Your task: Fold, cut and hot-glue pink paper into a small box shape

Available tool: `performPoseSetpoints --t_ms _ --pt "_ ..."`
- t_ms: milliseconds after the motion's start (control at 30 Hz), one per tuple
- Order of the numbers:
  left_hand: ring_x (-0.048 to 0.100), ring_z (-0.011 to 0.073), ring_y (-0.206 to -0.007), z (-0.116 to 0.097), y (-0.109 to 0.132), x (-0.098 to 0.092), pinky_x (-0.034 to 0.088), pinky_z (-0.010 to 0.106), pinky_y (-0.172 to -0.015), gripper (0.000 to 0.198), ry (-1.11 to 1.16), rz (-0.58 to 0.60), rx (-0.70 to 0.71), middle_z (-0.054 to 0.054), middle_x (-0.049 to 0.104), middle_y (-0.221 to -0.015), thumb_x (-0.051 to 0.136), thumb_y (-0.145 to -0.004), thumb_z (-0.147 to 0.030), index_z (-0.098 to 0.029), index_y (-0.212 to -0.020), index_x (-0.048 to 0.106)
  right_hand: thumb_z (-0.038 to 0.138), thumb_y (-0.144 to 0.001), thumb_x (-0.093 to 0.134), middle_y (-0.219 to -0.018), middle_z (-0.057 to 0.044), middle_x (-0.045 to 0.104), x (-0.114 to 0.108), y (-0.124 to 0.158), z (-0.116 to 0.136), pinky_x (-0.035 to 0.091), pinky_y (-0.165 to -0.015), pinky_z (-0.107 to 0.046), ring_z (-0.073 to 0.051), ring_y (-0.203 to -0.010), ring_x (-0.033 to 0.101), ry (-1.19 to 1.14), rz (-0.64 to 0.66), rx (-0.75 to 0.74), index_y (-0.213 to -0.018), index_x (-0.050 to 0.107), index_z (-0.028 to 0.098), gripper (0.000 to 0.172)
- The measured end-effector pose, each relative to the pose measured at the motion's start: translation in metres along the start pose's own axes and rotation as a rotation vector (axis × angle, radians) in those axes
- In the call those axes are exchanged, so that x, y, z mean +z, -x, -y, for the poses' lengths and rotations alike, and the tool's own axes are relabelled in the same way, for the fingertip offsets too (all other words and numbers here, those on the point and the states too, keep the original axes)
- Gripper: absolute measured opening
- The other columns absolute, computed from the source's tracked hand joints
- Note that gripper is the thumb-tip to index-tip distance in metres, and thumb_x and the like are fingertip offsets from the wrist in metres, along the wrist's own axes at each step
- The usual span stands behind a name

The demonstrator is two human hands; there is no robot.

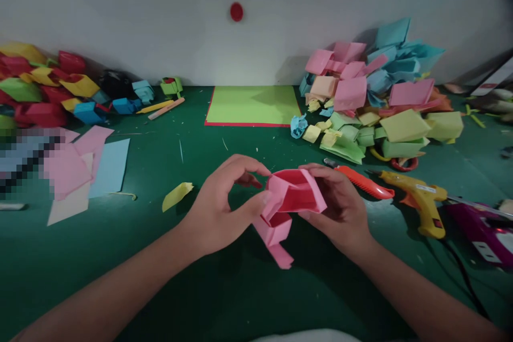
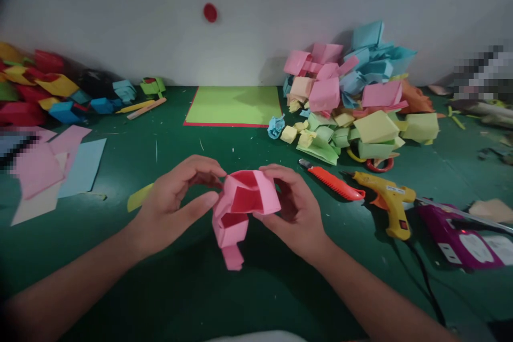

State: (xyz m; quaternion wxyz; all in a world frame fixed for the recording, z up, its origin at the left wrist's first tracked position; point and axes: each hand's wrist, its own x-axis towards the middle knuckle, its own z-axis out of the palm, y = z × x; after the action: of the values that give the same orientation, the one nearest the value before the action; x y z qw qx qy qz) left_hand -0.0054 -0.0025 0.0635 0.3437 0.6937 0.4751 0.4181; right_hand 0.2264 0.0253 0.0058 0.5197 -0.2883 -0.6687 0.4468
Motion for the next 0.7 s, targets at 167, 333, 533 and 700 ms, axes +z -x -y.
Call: performPoseSetpoints --t_ms 167,333,533,700 --pt "0.064 0.0235 -0.110 0.011 0.007 0.000 0.056 0.037 -0.092 0.047 0.095 0.173 -0.074 0.009 0.063 -0.121 0.073 -0.084 -0.028 -0.022 -0.125 0.050 0.025 -0.081 0.082 -0.123 -0.007 0.063 -0.004 0.000 -0.006 0.060 -0.090 -0.039 -0.023 -0.109 0.066 0.023 -0.032 0.023 -0.129 0.056 0.030 0.055" --pt "0.061 0.0256 -0.117 0.019 0.013 0.001 0.055 0.041 -0.096 0.079 0.083 0.328 -0.130 0.014 0.056 -0.133 0.080 -0.079 -0.030 -0.026 -0.139 0.028 0.018 -0.080 0.080 -0.126 -0.007 0.060 -0.007 -0.001 -0.008 0.060 -0.092 -0.041 -0.023 -0.111 0.064 0.062 -0.021 0.016 -0.129 0.053 0.031 0.058" --pt "0.065 0.0179 -0.093 0.024 0.021 0.003 0.057 0.036 -0.082 0.075 0.205 0.282 -0.209 0.009 0.058 -0.120 0.076 -0.082 -0.025 -0.029 -0.133 0.021 0.020 -0.083 0.077 -0.127 -0.007 0.055 -0.012 -0.002 -0.015 0.057 -0.097 -0.049 -0.027 -0.117 0.060 0.181 0.027 -0.046 -0.128 0.055 0.035 0.053" --pt "0.064 0.0155 -0.086 0.021 0.024 -0.007 0.055 0.030 -0.074 0.070 0.355 0.290 -0.257 0.006 0.061 -0.115 0.076 -0.083 -0.028 -0.032 -0.134 0.029 0.017 -0.085 0.074 -0.127 -0.008 0.054 -0.017 -0.001 -0.016 0.057 -0.095 -0.051 -0.029 -0.121 0.057 0.335 0.128 -0.139 -0.135 0.052 0.040 0.059"
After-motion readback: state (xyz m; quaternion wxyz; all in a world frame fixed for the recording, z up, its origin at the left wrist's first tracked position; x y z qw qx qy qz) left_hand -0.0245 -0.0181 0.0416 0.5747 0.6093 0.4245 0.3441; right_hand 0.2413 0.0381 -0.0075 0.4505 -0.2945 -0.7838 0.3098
